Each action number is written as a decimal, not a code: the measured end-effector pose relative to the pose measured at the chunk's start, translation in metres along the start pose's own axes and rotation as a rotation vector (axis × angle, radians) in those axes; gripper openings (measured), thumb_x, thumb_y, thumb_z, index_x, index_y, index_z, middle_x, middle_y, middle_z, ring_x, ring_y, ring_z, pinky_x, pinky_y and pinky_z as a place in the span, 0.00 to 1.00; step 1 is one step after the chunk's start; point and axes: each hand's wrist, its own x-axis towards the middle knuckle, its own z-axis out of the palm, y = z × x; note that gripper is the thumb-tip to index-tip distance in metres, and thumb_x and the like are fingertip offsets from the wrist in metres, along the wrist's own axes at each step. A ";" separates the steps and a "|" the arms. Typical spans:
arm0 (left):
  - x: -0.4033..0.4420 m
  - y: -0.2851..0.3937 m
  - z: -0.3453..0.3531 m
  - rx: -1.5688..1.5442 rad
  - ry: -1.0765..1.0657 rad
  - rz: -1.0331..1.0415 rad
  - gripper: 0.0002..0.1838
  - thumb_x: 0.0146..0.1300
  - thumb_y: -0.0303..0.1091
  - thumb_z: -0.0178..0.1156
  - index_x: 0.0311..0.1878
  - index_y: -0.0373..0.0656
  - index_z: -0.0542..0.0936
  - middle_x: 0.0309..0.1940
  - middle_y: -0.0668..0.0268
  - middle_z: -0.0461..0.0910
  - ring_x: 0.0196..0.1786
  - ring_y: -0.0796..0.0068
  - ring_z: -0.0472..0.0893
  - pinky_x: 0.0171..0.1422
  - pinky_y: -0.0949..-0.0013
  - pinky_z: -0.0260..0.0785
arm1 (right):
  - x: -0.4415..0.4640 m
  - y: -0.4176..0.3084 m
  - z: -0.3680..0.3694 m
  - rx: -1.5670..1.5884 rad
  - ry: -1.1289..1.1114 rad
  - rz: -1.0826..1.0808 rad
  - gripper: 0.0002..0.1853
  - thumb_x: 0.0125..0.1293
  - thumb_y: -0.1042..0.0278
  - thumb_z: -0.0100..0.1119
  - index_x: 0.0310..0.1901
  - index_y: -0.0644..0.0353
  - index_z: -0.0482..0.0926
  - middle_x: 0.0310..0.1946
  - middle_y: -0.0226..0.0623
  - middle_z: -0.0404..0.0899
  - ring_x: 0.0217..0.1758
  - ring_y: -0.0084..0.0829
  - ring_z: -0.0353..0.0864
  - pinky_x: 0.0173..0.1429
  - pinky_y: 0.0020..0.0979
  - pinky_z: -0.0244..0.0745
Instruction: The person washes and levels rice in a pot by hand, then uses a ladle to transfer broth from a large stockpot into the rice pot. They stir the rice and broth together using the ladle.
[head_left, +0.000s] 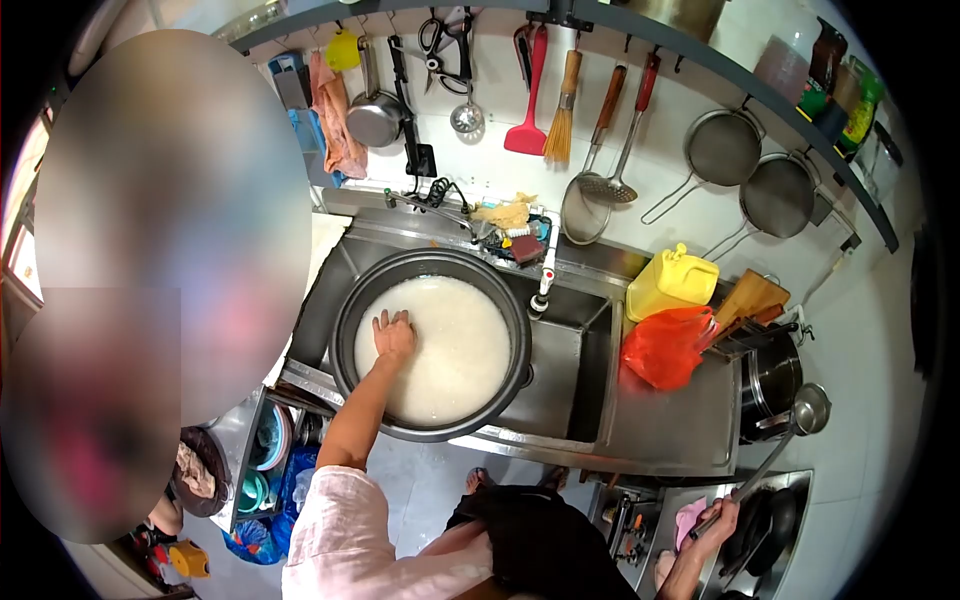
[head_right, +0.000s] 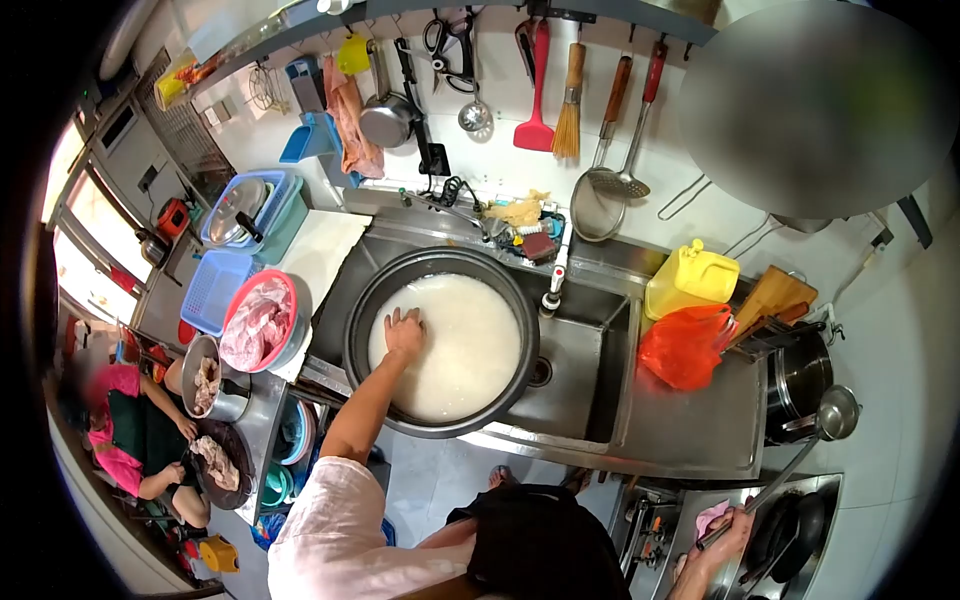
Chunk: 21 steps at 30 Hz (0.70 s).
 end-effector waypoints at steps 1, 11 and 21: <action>-0.001 0.001 0.002 -0.011 0.054 -0.002 0.26 0.71 0.41 0.54 0.70 0.43 0.73 0.75 0.56 0.70 0.81 0.50 0.60 0.85 0.44 0.45 | 0.001 0.000 0.000 0.000 -0.029 0.011 0.11 0.72 0.73 0.53 0.52 0.66 0.78 0.24 0.25 0.71 0.20 0.15 0.67 0.23 0.18 0.62; -0.004 -0.007 -0.001 -0.205 0.456 0.147 0.21 0.60 0.29 0.58 0.58 0.39 0.82 0.53 0.50 0.84 0.57 0.49 0.82 0.65 0.53 0.73 | 0.067 0.036 -0.020 -0.104 -0.039 0.136 0.06 0.70 0.59 0.62 0.40 0.48 0.77 0.24 0.23 0.72 0.21 0.19 0.69 0.23 0.24 0.61; -0.063 0.039 -0.039 0.030 0.386 0.048 0.26 0.64 0.39 0.68 0.66 0.50 0.77 0.56 0.59 0.83 0.63 0.59 0.78 0.73 0.49 0.58 | 0.243 0.042 -0.023 -0.161 -0.091 0.124 0.07 0.65 0.70 0.58 0.33 0.61 0.72 0.20 0.35 0.73 0.16 0.29 0.73 0.21 0.34 0.67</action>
